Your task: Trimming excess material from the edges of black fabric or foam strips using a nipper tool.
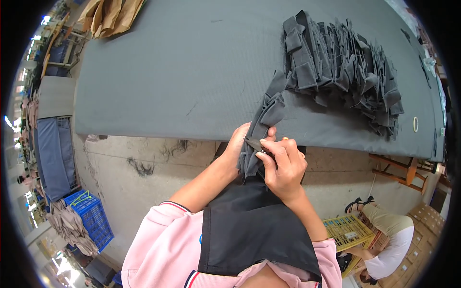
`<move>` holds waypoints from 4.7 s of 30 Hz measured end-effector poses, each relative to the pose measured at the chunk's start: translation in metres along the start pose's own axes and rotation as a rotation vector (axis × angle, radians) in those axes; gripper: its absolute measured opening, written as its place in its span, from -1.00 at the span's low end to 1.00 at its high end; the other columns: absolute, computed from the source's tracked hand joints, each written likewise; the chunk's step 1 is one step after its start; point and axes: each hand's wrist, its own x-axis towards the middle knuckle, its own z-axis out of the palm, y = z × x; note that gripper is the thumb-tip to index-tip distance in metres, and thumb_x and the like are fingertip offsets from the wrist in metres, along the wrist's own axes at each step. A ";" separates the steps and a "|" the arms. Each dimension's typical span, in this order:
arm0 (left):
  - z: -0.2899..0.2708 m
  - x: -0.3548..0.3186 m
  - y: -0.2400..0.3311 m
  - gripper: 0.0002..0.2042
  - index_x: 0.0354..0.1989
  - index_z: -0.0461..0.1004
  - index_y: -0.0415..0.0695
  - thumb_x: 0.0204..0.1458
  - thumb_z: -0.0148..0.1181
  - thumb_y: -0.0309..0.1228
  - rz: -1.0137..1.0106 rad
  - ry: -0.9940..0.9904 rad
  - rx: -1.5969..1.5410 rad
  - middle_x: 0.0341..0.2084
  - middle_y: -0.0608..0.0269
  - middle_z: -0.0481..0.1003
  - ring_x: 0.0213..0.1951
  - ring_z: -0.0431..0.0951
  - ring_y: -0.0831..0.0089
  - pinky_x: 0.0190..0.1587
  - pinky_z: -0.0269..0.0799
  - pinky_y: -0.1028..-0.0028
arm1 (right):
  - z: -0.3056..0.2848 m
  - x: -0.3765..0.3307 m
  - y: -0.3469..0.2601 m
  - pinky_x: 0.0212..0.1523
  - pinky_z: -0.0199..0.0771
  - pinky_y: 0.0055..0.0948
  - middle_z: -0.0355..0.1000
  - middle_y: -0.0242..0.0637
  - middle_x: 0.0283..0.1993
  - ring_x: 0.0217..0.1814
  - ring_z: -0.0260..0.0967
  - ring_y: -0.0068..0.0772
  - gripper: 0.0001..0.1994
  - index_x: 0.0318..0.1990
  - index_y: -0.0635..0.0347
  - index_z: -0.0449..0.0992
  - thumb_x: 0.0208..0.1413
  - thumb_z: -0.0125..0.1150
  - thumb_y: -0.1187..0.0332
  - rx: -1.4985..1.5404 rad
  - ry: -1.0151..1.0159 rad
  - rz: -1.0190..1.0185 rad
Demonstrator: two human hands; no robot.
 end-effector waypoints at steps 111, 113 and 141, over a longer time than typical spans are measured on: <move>0.013 -0.007 -0.007 -0.59 0.12 0.19 -0.18 0.28 -0.41 -0.19 -0.189 -0.231 0.080 -0.65 0.23 0.31 -0.87 0.15 0.64 -0.81 0.06 0.64 | -0.025 -0.012 0.019 -0.27 0.40 -0.45 0.32 -0.24 -0.34 -0.38 0.32 -0.37 -0.71 -0.19 0.23 0.40 -0.13 0.28 0.51 0.151 0.114 0.314; 0.012 -0.008 -0.010 -0.62 0.14 0.17 -0.20 0.27 -0.41 -0.29 -0.200 -0.218 0.047 -0.66 0.20 0.31 -0.87 0.18 0.62 -0.82 0.11 0.66 | -0.022 -0.014 0.017 -0.34 0.39 -0.38 0.33 -0.23 -0.36 -0.44 0.32 -0.24 -0.69 -0.21 0.19 0.43 -0.19 0.31 0.50 0.042 0.122 0.196; -0.016 0.006 -0.028 -0.60 0.19 0.14 -0.19 0.23 -0.42 -0.33 -0.397 -0.452 -0.224 -0.65 0.10 0.32 -0.88 0.24 0.50 -0.86 0.17 0.55 | -0.025 -0.012 0.006 -0.33 0.45 -0.36 0.37 -0.28 -0.42 -0.44 0.38 -0.25 -0.76 -0.25 0.20 0.48 -0.15 0.25 0.56 -0.215 0.025 0.067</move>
